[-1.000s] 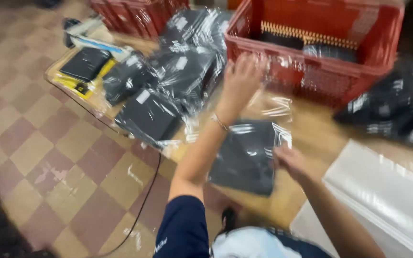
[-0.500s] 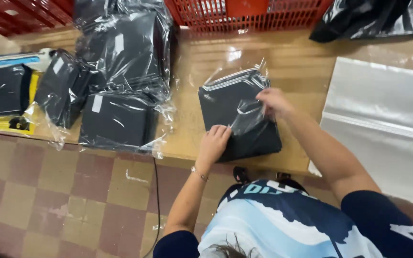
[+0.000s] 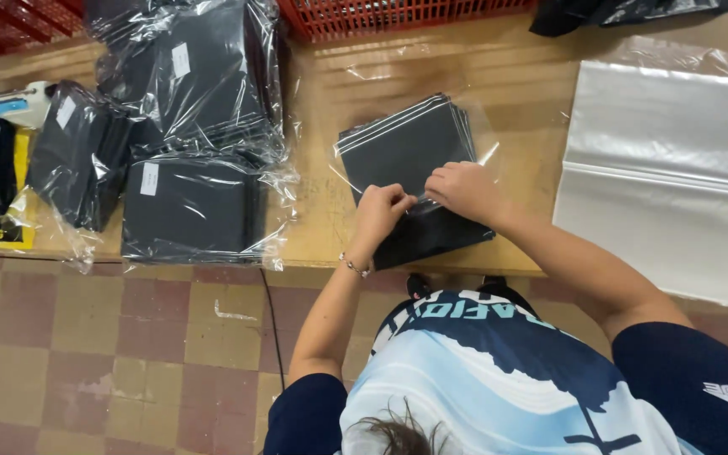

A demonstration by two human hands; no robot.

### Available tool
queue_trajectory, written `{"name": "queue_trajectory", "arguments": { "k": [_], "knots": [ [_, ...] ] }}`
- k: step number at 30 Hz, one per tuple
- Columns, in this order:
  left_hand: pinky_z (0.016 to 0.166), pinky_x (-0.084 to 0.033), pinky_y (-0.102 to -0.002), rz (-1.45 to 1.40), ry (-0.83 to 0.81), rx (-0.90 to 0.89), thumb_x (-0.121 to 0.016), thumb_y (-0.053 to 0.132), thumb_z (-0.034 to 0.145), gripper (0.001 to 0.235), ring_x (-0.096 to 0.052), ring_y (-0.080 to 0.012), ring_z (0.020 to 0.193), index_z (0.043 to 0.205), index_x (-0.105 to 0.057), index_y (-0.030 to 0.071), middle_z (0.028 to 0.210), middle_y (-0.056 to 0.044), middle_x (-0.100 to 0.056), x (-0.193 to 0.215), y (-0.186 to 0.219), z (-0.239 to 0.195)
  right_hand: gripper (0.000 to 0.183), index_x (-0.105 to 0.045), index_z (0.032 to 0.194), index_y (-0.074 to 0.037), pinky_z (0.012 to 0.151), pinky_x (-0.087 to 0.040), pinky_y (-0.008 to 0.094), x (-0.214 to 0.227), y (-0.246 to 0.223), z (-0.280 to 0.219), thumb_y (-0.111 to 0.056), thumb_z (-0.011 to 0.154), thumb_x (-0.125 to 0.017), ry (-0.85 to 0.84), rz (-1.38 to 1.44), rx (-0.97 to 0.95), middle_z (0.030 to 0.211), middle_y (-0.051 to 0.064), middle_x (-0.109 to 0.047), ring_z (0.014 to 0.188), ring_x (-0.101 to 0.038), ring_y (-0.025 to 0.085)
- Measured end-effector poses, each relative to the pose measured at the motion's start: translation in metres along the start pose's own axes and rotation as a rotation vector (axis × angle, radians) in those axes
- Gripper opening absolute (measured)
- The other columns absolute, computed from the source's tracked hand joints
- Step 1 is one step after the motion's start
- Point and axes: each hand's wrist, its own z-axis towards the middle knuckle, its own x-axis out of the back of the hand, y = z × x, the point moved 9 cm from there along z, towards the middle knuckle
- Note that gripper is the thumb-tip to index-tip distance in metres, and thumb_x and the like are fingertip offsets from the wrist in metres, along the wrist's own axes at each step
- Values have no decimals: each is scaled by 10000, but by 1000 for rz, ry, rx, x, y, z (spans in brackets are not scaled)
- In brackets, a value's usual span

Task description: Packaging stacks of black plastic bags into clear plastic sleeves and placing them in crates

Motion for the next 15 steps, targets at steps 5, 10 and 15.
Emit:
{"name": "queue_trajectory", "arguments": {
  "k": [5, 10, 15],
  "knots": [
    [757, -591, -438, 215, 63, -35, -703, 395, 894, 182, -672, -281, 942, 905, -601, 244, 881, -11, -602, 18, 18, -17, 138, -602, 881, -223, 641, -520, 255, 1, -3, 0, -326, 969, -626, -60, -11, -86, 765, -62, -582, 754, -652, 145],
    [844, -575, -459, 95, 146, -226, -733, 126, 842, 179, -655, -314, 980, 984, -630, 164, 925, -59, -678, 37, 16, -39, 170, -558, 890, -222, 637, -505, 302, -3, 6, -19, -316, 822, -683, -8, -282, 10, 816, -34, -545, 791, -609, 176],
    [785, -570, -353, 366, 444, -455, -719, 89, 848, 228, -658, -247, 899, 1050, -673, 185, 943, -38, -662, 55, -10, -64, 185, -579, 886, -216, 692, -540, 324, -3, 73, -61, -314, 913, -733, -57, -98, -347, 802, -5, -542, 828, -659, 208]
  ]
}}
